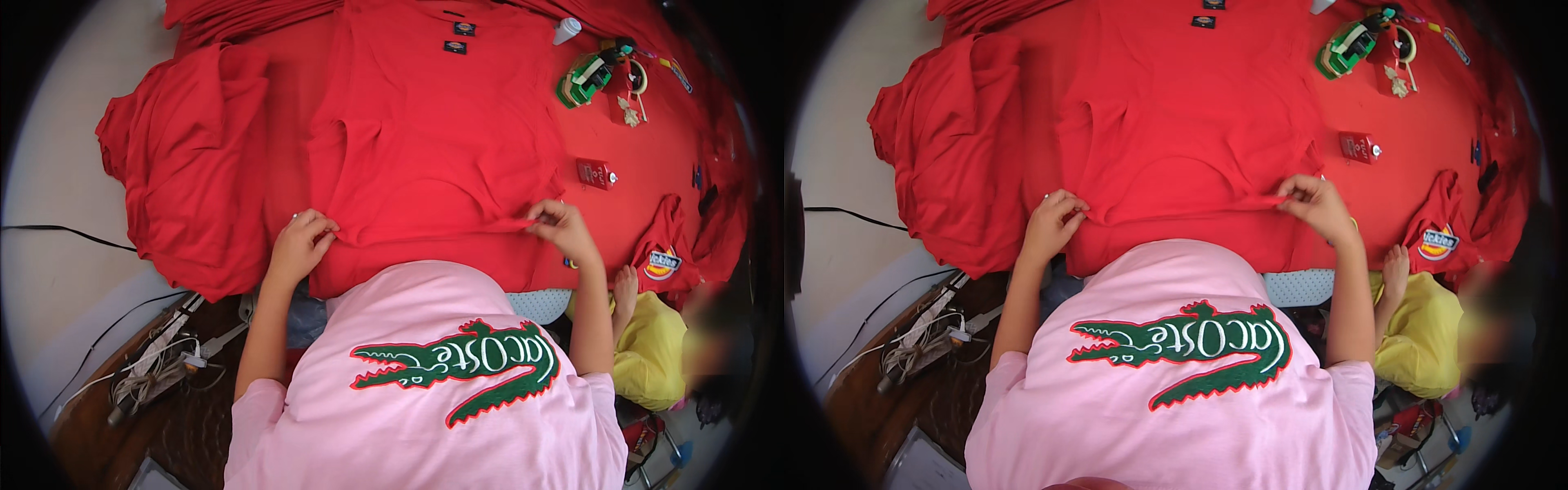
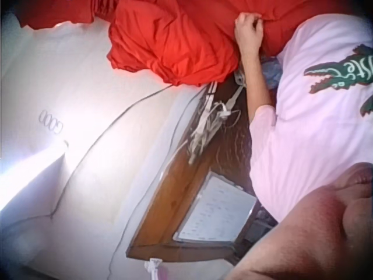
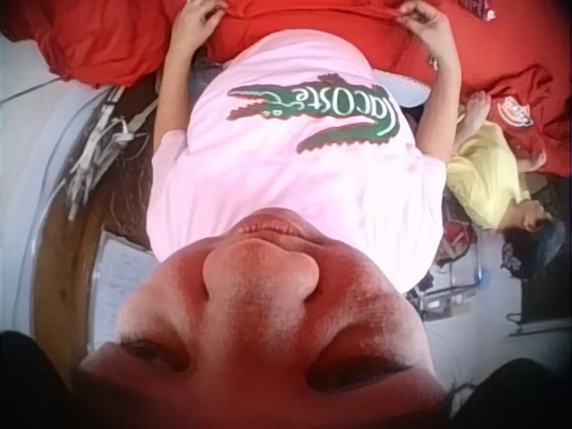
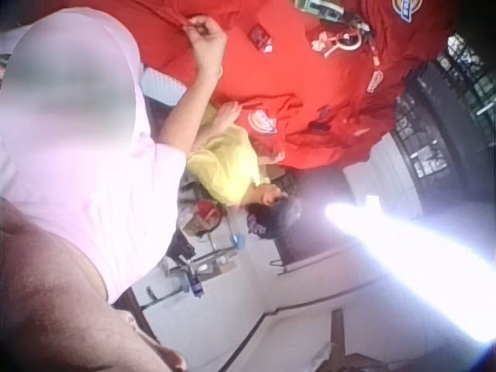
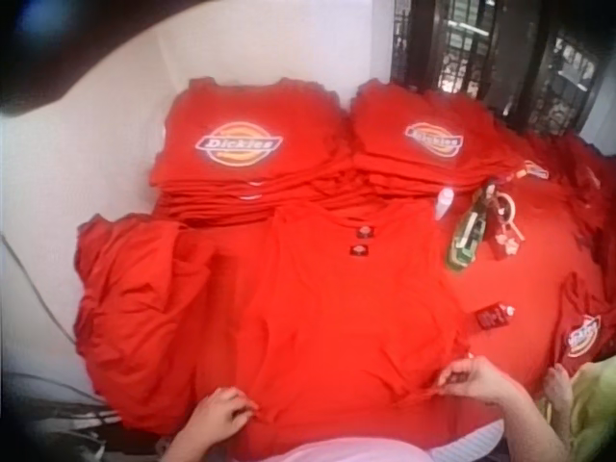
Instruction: The person picks up a red t-shirt from a stack, smooths it out on the table, and folds the shirt before placing it back on a stack.
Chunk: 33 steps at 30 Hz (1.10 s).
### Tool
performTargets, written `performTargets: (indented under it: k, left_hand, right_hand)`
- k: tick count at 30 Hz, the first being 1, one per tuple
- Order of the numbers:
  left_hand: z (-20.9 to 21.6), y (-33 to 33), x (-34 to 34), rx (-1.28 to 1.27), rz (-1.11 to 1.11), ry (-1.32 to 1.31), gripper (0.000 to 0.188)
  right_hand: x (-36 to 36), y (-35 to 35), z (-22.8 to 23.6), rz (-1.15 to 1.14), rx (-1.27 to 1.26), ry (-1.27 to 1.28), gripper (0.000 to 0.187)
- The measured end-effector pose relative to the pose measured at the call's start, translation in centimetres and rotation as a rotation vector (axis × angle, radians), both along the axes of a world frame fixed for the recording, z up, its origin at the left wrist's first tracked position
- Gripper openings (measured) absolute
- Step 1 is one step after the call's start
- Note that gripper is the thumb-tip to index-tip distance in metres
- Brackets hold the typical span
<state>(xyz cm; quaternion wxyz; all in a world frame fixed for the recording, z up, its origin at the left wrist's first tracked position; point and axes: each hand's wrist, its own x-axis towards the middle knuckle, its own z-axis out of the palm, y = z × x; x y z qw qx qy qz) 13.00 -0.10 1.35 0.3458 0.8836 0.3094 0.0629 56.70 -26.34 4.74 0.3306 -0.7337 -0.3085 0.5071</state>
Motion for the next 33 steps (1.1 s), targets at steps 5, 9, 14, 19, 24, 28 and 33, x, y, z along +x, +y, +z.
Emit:
performTargets:
  k: [5,9,14,19,24,28,33]
  left_hand:
    - [4.1,6.7,4.9,-0.423,0.258,-0.234,0.015]
    - [7.0,10.5,10.8,-0.254,0.524,-0.909,0.025]
    - [1.0,9.8,8.1,-0.199,0.632,-0.577,0.027]
    - [-2.9,5.3,6.5,-0.219,0.76,-0.346,0.028]
    - [-3.9,4.5,6.6,-0.276,0.862,-0.369,0.021]
    - [-7.7,6.3,4.8,-0.229,0.968,-0.607,0.01]
    - [-9.7,6.4,3.6,-0.343,0.985,-0.64,0.01]
  right_hand:
    - [6.8,7.8,4.3,-0.158,0.181,-0.045,0.017]
    - [12.5,14.8,2.5,-0.601,0.562,-0.16,0.022]
    - [12.0,18.7,-2.7,-0.564,0.776,-0.579,0.027]
    - [2.8,25.2,-4.9,-0.178,0.673,-0.631,0.029]
    - [-5.7,28.5,-6.0,0.202,0.674,-0.849,0.036]
    - [-10.7,24.0,-8.6,0.484,0.69,-0.933,0.067]
    - [-5.4,16.7,-8.0,0.495,0.37,-1.128,0.077]
